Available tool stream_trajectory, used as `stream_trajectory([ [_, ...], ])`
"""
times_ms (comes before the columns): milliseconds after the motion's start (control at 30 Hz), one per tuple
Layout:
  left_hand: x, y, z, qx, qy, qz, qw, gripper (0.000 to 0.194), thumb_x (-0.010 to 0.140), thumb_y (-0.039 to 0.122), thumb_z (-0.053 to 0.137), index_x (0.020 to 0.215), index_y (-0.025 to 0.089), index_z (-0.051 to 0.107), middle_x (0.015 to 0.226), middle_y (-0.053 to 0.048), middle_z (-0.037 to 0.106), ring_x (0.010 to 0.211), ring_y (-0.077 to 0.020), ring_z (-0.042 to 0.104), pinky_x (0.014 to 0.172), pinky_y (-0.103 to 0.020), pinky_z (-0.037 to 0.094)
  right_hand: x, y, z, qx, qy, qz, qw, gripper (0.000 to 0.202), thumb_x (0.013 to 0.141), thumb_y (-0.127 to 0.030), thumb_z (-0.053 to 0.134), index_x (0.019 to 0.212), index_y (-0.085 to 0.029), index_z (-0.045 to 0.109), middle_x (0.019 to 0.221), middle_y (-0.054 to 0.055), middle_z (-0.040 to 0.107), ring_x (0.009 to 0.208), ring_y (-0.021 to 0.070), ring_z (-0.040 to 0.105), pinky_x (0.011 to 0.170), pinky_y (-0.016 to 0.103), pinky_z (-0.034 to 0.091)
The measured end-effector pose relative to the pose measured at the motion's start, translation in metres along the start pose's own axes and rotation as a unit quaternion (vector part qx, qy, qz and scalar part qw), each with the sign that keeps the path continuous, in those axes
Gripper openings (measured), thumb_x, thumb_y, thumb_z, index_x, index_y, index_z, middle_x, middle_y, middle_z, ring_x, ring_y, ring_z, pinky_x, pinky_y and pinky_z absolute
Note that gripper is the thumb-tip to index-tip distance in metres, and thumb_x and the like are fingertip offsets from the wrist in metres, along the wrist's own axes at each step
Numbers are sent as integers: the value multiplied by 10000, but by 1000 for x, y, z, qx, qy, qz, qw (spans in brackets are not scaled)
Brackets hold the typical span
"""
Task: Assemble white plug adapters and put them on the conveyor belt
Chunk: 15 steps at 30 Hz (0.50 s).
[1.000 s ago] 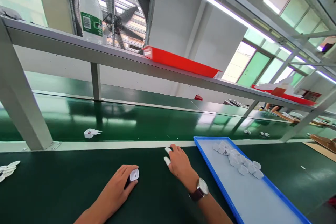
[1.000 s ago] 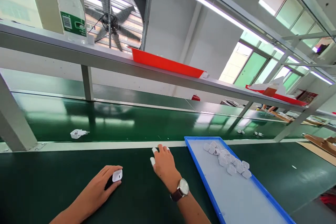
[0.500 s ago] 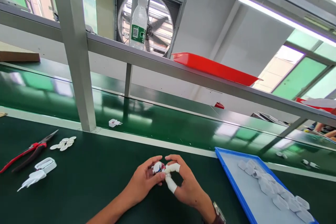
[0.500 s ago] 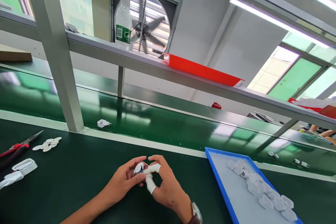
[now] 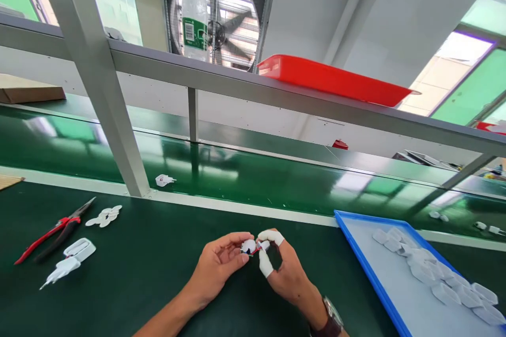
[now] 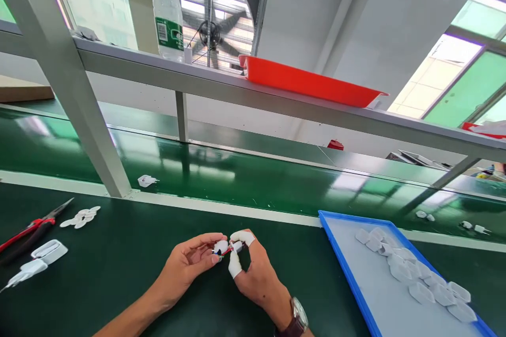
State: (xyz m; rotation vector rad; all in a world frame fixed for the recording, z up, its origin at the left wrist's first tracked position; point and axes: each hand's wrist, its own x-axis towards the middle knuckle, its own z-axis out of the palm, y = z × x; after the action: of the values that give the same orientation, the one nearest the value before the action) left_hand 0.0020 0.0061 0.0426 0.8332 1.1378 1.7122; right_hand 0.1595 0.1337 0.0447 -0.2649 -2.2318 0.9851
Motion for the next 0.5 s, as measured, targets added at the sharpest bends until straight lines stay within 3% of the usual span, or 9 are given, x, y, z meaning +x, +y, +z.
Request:
stream_trajectory([
  [67,-2,1,3,2,-8,15,1000,366,797,309,855,1139,205,775,1172,-103,777,1122,-283,713,1069,-423,545,-3,4,1,34,0,11,999,412,927,-87,524,1308,-243,533,1045,55,641,950,183,662,910,353,570],
  [167,-4,0,6,19,-20,72,997,341,846,250,812,1182,236,756,1199,-90,732,1108,-253,707,1036,-383,573,-7,5,-1,96,-40,13,994,531,918,-115,584,1415,-282,503,1218,81,632,1040,195,660,939,359,574],
  [233,-5,-4,7,33,-21,118,992,384,863,219,787,1237,278,724,1203,-72,670,1079,-235,702,979,-366,607,-9,5,-1,122,-39,14,992,496,904,-144,653,1364,-306,565,1251,69,647,1055,196,666,911,334,581],
  [333,-5,-12,8,77,-17,156,985,399,894,204,737,1272,322,686,1202,-59,583,1057,-225,696,931,-375,635,-10,6,1,128,-5,17,992,353,909,-179,694,1234,-313,665,1129,36,713,974,179,692,841,293,587],
  [400,-5,-17,5,143,6,172,975,429,883,205,737,1285,336,662,1254,-60,548,1101,-239,684,954,-404,632,-10,8,2,117,11,31,993,310,915,-181,689,1197,-309,691,1089,29,734,929,169,704,809,276,590],
  [500,-1,-22,-7,309,64,175,933,678,759,187,836,1369,350,590,1376,-70,528,1228,-305,630,1059,-525,568,-9,10,0,115,47,48,991,270,919,-188,679,1168,-293,699,1133,41,734,989,180,715,876,296,594],
])
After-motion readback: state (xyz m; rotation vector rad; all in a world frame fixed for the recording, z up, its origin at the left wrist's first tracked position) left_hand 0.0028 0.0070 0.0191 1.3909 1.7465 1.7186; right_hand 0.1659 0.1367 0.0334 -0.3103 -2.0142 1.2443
